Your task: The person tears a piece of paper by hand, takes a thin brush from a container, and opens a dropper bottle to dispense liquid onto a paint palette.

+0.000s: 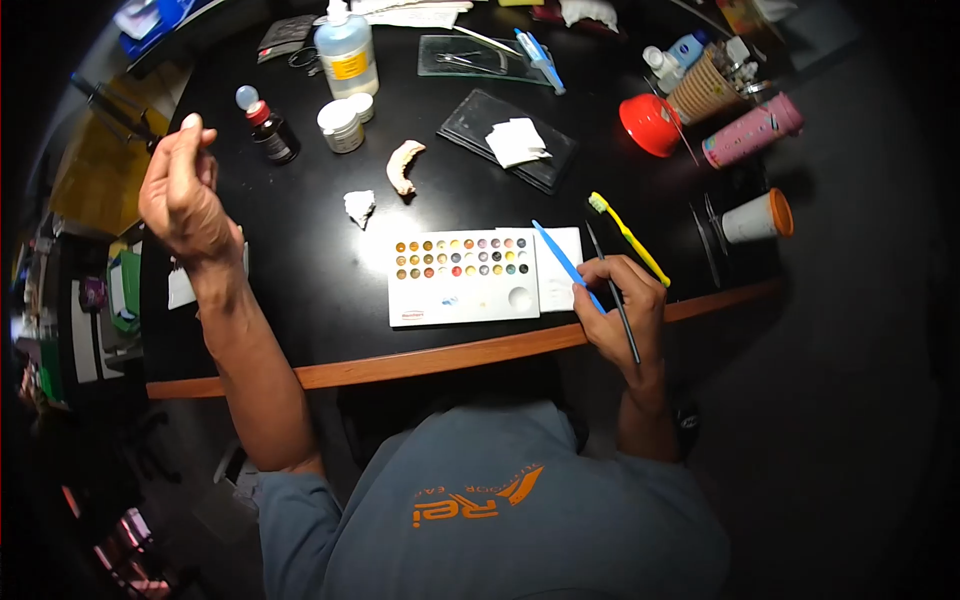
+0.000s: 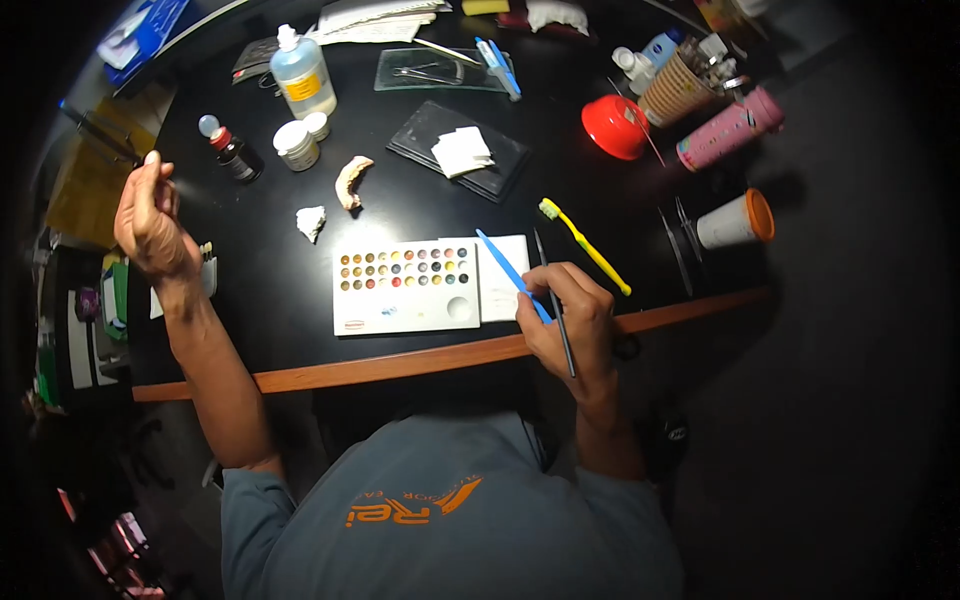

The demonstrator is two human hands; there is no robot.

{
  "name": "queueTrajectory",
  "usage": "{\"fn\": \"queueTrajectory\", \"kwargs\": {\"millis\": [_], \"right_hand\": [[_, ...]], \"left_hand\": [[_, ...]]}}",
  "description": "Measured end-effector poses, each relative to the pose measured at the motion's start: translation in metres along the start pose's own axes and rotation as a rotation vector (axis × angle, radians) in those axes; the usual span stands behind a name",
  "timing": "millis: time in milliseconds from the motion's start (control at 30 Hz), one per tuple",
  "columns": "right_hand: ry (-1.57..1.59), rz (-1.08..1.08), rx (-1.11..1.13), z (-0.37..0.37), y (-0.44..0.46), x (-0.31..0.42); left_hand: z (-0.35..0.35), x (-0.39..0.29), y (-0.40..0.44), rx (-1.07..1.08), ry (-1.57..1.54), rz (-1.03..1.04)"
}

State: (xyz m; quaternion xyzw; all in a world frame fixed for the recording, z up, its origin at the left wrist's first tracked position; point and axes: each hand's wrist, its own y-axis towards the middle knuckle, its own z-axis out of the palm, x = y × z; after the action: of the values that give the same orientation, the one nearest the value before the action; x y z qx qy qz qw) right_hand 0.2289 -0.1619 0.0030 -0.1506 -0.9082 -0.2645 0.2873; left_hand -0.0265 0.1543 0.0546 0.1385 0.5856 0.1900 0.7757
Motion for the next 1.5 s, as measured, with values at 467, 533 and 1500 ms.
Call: {"fn": "queueTrajectory", "kwargs": {"millis": [467,533,1500], "right_hand": [[0.26,0.104,-0.103,0.011,0.118,-0.036],[0.338,0.152,-0.038,0.026,0.136,-0.058],[0.294,-0.332,-0.07,0.041,0.143,0.068]], "left_hand": [[-0.01,0.058,0.005,0.096,0.819,0.147],[-0.007,0.069,0.003,0.126,0.819,0.053],[0.064,0.017,-0.072,0.414,0.336,0.276]]}}
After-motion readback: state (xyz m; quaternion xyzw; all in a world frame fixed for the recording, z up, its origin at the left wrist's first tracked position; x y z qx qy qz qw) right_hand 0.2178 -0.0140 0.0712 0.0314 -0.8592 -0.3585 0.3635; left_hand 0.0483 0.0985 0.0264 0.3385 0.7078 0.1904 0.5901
